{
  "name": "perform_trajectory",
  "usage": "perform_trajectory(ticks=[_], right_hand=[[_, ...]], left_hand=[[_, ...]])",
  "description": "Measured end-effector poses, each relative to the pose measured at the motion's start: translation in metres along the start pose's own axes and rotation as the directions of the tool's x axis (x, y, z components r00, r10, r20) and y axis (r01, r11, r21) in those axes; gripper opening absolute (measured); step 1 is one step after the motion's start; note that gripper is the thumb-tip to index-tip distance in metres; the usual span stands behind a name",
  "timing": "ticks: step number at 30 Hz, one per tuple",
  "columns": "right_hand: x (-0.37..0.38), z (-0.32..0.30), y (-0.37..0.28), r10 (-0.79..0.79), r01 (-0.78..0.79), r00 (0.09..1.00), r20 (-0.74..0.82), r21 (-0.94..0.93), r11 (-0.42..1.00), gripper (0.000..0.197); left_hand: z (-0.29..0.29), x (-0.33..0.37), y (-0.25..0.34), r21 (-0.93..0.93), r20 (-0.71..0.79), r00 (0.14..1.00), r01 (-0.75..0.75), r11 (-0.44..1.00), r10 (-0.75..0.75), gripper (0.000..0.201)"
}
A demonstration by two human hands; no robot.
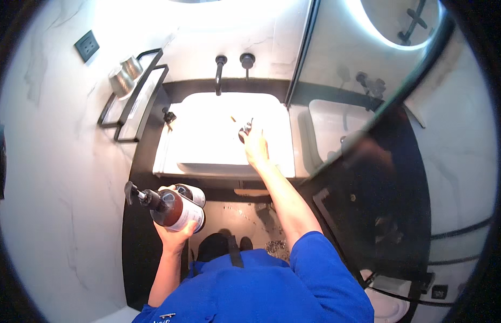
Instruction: The person scrubs a corner shelf and the shower floor using a toothbrush and cleaning solution. They then rinse the toothbrush and the shower area with a handheld shower head. Finally, they wipe the shelf with a paper towel.
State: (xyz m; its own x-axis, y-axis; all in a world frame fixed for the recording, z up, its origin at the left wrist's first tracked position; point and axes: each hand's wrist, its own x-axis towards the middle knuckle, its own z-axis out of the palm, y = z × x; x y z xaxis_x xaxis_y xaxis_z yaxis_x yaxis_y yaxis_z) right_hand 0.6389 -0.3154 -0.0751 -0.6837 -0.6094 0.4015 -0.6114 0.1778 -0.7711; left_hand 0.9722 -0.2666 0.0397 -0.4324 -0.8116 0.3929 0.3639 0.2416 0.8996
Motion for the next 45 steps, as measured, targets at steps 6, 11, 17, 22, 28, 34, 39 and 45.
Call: perform_trajectory(ticks=[6,11,17,22,28,34,39,45], right_hand=[[0.042,0.018,0.027,0.03,0.06,0.95,0.31,-0.276,0.959,0.037],[0.055,0.006,0.046,-0.152,0.223,0.955,0.255,-0.278,0.934,0.042],[0.156,0.012,0.068,-0.058,0.085,0.994,0.097,-0.303,0.949,0.03],[0.251,0.064,0.089,-0.064,0.103,0.992,0.109,-0.398,0.911,0.039],[0.294,0.098,0.108,-0.005,0.043,0.987,0.159,-0.236,0.971,0.018],[0.287,0.097,0.113,-0.05,0.08,0.985,0.164,-0.185,0.98,0.018],[0.284,0.088,0.11,-0.009,0.039,0.988,0.152,-0.199,0.979,0.022],[0.234,0.047,0.085,0.213,-0.182,0.953,0.214,-0.156,0.971,0.022]], left_hand=[[-0.012,0.13,-0.128,0.137,-0.15,0.973,0.196,0.971,-0.175,0.066],[-0.008,0.217,-0.227,0.231,-0.1,0.965,0.261,0.937,-0.244,0.059],[0.031,0.292,-0.267,0.453,-0.067,0.884,0.441,0.775,-0.463,0.044],[0.039,0.345,-0.298,0.82,0.088,0.79,0.288,0.494,-0.607,0.052],[0.026,0.347,-0.318,0.899,0.013,0.698,0.306,0.314,-0.716,0.066],[0.048,0.333,-0.327,0.867,0.042,0.715,0.321,0.381,-0.698,0.1],[0.059,0.322,-0.354,0.898,0.065,0.825,0.196,0.393,-0.562,0.083],[0.074,0.357,-0.401,0.501,0.14,0.832,0.408,0.763,-0.537,0.025]])
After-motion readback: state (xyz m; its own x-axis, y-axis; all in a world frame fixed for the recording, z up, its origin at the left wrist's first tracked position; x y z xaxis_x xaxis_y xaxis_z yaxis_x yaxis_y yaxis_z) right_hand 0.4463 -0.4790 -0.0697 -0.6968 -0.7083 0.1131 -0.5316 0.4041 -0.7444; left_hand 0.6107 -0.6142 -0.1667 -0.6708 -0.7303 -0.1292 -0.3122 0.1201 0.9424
